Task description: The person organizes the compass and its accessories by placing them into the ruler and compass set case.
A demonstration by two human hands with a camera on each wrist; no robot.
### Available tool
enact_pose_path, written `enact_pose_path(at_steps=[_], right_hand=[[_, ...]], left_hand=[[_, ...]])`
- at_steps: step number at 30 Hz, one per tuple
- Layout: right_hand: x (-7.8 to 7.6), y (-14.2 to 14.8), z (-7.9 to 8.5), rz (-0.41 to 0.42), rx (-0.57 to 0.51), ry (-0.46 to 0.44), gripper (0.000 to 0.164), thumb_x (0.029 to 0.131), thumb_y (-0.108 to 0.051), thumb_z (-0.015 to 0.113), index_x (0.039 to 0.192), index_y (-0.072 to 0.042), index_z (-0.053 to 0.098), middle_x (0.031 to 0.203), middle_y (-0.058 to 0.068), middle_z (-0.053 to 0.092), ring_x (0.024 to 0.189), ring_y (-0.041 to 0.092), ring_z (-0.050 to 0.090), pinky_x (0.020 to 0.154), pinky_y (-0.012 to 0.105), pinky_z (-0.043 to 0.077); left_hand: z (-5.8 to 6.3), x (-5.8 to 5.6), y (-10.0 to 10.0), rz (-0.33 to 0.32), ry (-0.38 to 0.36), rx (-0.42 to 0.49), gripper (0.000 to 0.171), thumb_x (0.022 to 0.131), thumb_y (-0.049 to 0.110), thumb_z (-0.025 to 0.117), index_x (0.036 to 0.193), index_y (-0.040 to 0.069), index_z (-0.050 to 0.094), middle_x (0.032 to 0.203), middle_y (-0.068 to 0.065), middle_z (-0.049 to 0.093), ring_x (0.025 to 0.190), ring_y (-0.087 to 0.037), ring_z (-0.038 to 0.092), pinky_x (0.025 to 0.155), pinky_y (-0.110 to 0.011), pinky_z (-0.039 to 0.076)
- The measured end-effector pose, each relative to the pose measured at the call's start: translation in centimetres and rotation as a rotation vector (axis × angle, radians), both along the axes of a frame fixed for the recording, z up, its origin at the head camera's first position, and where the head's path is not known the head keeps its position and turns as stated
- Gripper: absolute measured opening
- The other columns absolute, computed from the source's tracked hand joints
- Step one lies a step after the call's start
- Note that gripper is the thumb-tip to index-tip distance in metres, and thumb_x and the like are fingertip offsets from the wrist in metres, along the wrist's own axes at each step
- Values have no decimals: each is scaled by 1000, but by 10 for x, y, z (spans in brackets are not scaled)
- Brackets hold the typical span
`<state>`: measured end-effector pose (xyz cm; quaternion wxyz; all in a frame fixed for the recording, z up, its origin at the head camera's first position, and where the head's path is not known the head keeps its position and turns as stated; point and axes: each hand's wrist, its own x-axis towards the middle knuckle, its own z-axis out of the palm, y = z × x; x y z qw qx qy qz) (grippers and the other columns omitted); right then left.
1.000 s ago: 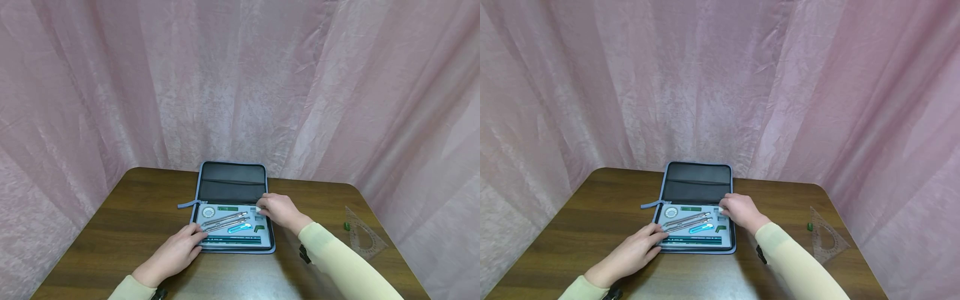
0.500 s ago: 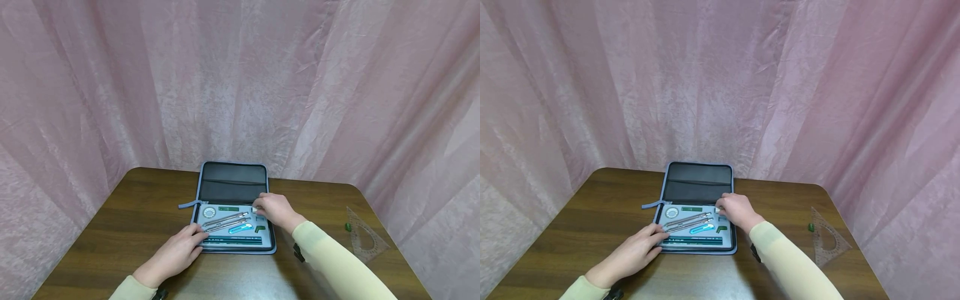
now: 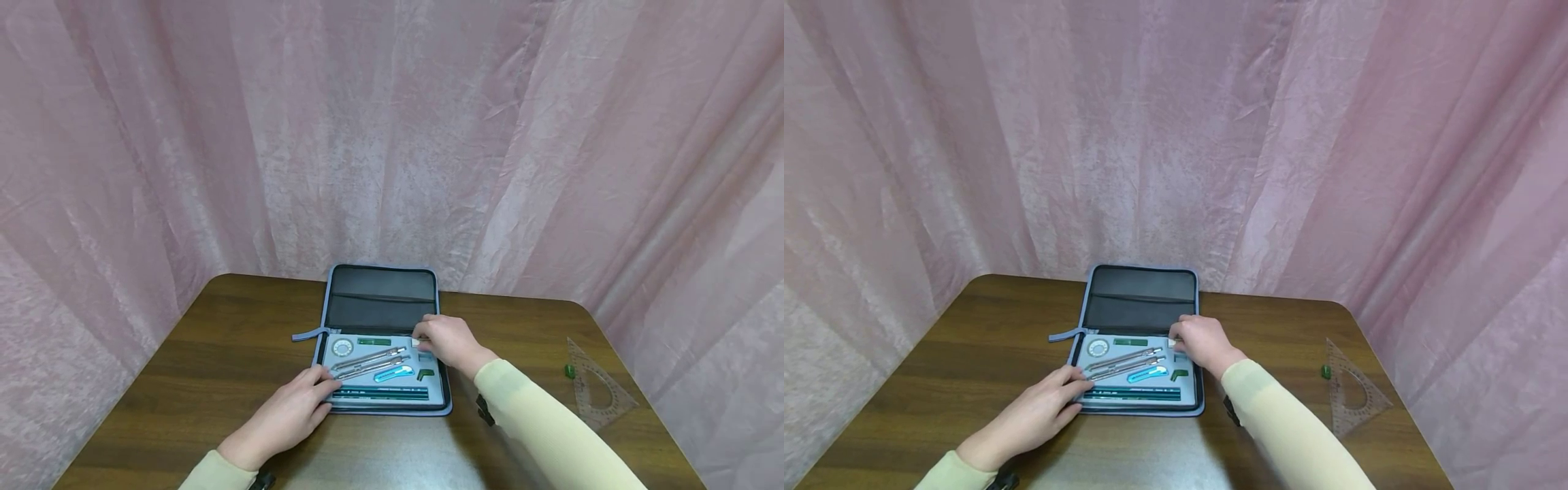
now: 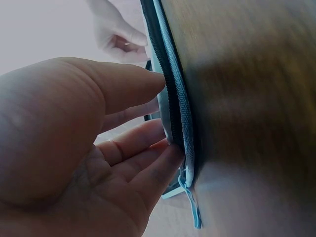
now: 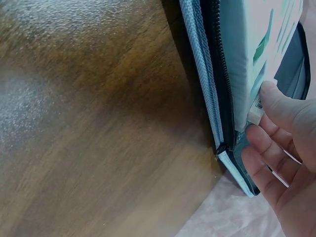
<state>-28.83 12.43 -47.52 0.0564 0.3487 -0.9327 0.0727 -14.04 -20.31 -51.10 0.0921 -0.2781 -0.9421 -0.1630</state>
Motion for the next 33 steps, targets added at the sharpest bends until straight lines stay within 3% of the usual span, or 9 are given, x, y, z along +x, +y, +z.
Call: enact_pose_path(at_steps=[8,18,26,33], right_hand=[[-4,1,-2,-23,8,-19,16,95,-20,90,110,-16,85,105,-2,74,96,19,73,85,41,63],[-2,6,-2,-20,4,-15,18,97,-21,89,113,-15,84,103,-1,73,95,18,71,85,41,62],[-1,26,-3,-54,2,4,23,96,-23,89,116,-15,83,111,-2,75,99,17,73,88,41,63],[3,55,0,-70,-16,11,24,95,-17,90,117,-12,82,107,1,74,98,21,73,88,45,63]], left_hand=[[-2,-2,1,11,-23,-3,36,99,11,85,133,7,77,127,-3,62,112,-18,60,93,-41,62],[1,-1,0,-4,0,6,36,98,8,85,133,5,77,125,-2,62,110,-18,60,90,-40,62],[0,-1,0,0,-1,4,36,98,9,85,133,5,77,126,-3,63,111,-18,60,91,-41,62],[-2,-2,0,6,-14,4,35,98,10,85,133,6,78,126,-2,62,110,-17,59,92,-40,62]])
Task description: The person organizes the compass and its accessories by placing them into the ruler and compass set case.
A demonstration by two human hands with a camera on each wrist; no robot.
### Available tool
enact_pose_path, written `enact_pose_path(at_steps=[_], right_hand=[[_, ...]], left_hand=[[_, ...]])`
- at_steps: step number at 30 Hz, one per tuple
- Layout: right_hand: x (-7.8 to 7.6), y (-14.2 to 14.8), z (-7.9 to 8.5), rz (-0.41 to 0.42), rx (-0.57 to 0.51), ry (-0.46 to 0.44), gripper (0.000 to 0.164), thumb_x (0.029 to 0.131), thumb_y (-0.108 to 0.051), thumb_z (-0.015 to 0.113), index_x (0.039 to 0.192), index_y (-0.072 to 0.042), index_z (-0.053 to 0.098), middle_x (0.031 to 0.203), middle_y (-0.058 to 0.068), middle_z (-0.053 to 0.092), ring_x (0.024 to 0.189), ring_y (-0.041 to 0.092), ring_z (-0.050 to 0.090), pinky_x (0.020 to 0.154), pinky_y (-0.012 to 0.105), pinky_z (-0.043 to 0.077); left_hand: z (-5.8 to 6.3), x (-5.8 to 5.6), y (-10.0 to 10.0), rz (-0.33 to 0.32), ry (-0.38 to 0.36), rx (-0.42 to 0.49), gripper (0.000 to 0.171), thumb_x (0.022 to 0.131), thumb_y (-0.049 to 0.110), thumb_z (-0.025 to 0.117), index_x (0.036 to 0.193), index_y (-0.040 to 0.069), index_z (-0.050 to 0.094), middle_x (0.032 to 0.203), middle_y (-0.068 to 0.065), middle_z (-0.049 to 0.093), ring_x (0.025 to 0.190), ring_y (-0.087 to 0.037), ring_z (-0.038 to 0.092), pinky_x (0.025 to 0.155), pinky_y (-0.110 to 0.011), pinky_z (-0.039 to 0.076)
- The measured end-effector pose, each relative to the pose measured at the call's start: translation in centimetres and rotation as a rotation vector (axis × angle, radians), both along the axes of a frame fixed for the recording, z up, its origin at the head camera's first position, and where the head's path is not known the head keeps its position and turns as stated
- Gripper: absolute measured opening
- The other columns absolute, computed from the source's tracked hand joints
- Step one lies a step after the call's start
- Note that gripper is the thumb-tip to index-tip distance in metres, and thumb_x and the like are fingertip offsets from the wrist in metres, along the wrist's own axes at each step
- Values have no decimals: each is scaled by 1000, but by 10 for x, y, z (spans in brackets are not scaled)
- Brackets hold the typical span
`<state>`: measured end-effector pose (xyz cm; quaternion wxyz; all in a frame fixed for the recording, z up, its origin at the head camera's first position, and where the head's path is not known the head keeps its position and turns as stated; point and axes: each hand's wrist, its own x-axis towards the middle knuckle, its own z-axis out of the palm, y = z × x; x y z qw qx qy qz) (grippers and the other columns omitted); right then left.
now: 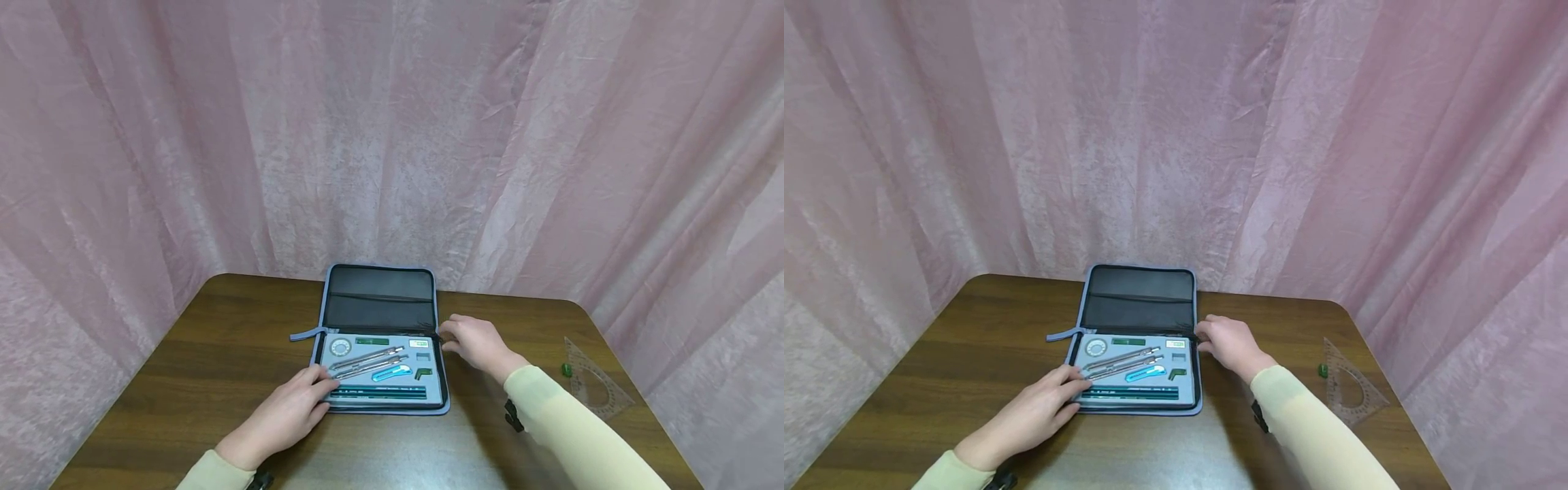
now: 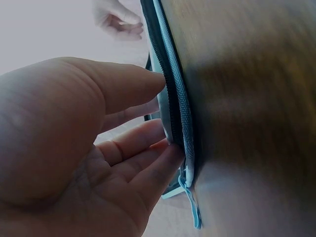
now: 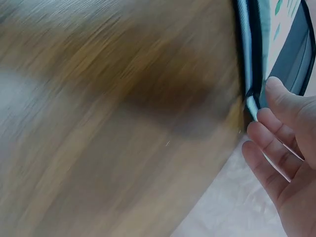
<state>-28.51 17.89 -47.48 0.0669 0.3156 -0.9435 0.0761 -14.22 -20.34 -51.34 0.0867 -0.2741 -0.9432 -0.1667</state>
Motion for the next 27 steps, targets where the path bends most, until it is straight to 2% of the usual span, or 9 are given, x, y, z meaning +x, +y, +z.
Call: enact_pose_path(at_steps=[9,18,27], right_hand=[[4,45,1,-30,6,27,26,96,-18,88,119,-9,80,111,5,75,100,23,75,88,47,64],[10,87,3,-97,26,44,34,95,-18,89,126,-7,78,117,7,77,104,29,77,85,52,64],[14,131,1,-188,65,23,36,95,-19,88,127,-6,78,122,11,77,110,35,76,86,56,63]], left_hand=[[3,2,0,-6,-4,-2,36,98,9,86,132,7,78,125,-2,62,109,-18,59,90,-40,62],[3,2,0,-9,-4,-1,36,97,9,86,132,7,78,124,-1,62,108,-17,59,88,-39,62],[4,3,0,-4,-8,-1,36,97,9,86,133,7,78,125,-1,62,108,-17,59,89,-39,62]])
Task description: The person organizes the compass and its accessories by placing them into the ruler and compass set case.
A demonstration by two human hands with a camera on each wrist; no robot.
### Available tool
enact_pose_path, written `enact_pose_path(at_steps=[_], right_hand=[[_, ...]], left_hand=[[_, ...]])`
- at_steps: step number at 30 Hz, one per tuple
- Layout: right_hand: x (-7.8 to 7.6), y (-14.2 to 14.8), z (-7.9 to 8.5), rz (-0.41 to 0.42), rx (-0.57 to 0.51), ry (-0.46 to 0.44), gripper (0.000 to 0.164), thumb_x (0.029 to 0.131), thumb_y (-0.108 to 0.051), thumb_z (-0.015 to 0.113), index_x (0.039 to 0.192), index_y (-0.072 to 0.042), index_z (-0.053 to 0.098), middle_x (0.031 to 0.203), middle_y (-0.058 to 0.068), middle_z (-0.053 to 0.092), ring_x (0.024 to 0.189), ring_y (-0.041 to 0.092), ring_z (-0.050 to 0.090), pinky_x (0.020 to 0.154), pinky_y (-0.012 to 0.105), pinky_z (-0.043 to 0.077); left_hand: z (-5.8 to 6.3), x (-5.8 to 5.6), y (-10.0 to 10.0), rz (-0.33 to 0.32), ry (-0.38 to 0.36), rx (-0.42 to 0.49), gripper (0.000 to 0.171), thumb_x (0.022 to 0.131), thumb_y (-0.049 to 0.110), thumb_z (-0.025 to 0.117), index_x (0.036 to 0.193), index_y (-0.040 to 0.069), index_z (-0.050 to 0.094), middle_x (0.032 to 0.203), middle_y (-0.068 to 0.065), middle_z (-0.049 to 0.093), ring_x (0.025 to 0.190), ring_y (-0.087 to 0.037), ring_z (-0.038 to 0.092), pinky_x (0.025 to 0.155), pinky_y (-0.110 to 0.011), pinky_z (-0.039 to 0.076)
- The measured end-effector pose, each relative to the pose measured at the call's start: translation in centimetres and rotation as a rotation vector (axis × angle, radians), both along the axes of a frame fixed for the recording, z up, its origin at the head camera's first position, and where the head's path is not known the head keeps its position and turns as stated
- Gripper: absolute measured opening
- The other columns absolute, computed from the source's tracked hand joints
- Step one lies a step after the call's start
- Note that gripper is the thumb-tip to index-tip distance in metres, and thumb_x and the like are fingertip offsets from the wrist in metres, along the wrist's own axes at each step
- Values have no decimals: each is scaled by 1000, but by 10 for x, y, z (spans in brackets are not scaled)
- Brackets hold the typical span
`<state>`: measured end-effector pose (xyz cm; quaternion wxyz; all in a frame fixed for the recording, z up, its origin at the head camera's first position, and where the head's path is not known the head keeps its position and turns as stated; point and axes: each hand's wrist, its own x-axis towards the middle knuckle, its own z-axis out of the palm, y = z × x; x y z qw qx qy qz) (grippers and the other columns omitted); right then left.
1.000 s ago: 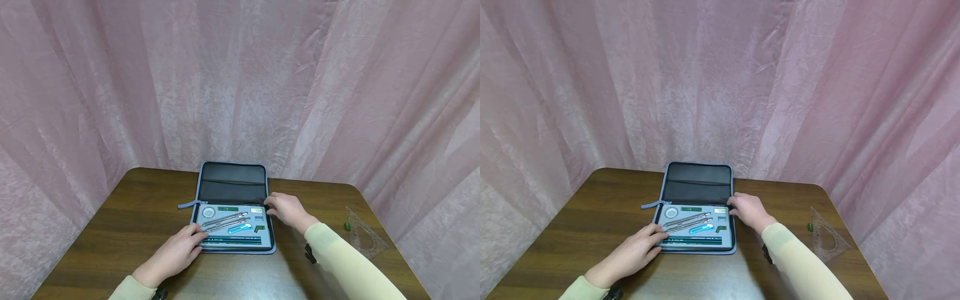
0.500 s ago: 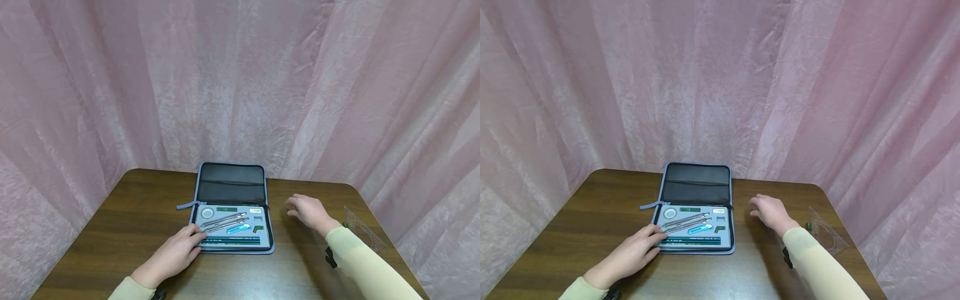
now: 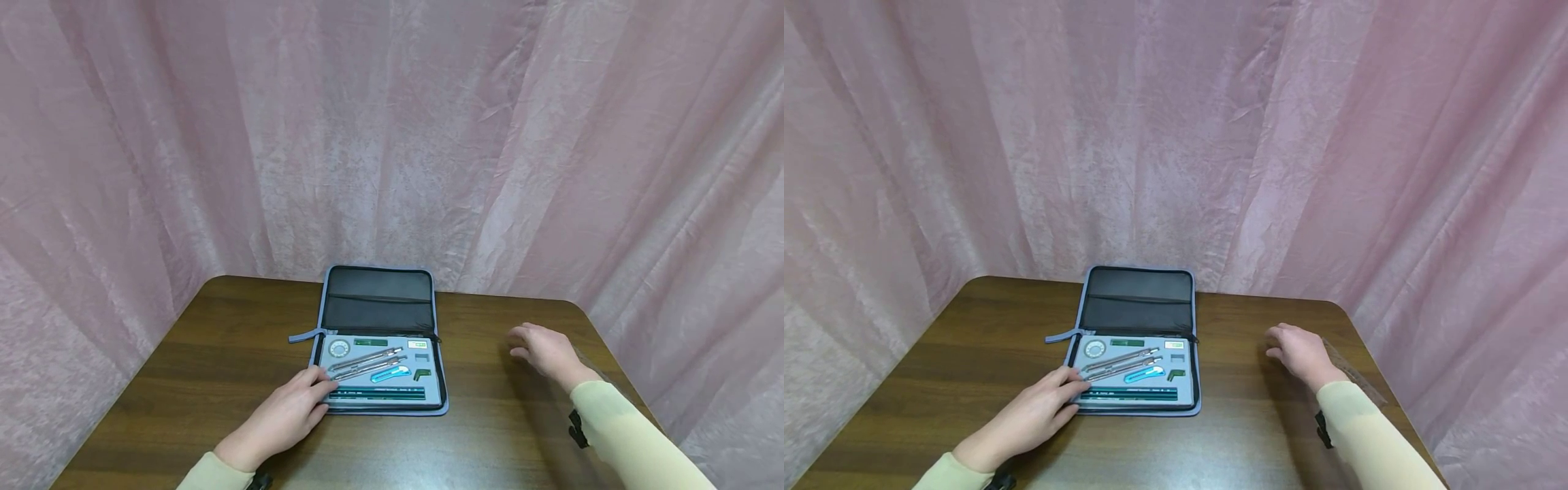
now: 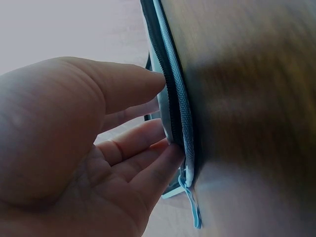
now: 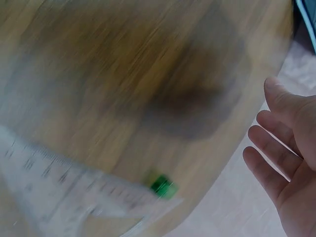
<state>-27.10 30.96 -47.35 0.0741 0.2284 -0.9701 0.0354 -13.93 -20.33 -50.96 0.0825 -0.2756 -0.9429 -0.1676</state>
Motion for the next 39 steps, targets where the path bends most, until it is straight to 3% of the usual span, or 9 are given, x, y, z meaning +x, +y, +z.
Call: enact_pose_path(at_steps=[18,24,31,39], right_hand=[[12,50,3,-101,32,-57,38,93,-21,90,125,-4,78,127,19,77,125,48,68,93,63,60],[16,61,7,-117,73,-105,34,92,-21,90,119,-4,79,122,22,77,119,49,70,89,62,61],[18,74,-1,-117,60,-148,31,91,-21,91,116,-6,80,141,37,64,115,48,72,87,60,61],[20,79,-2,-139,46,-178,27,89,-17,92,112,-8,80,122,22,76,110,45,74,87,61,60]], left_hand=[[0,0,0,7,2,-5,35,98,9,84,132,7,78,126,-2,62,111,-18,59,91,-41,62],[-2,-1,1,2,18,-3,34,99,10,84,132,7,78,125,-1,62,111,-18,59,91,-40,62],[-4,-2,1,10,9,-4,34,99,11,84,132,7,78,126,-2,62,112,-17,59,92,-40,62],[-4,-2,1,10,11,-12,34,99,11,84,133,7,78,126,-1,62,111,-16,59,91,-40,61]])
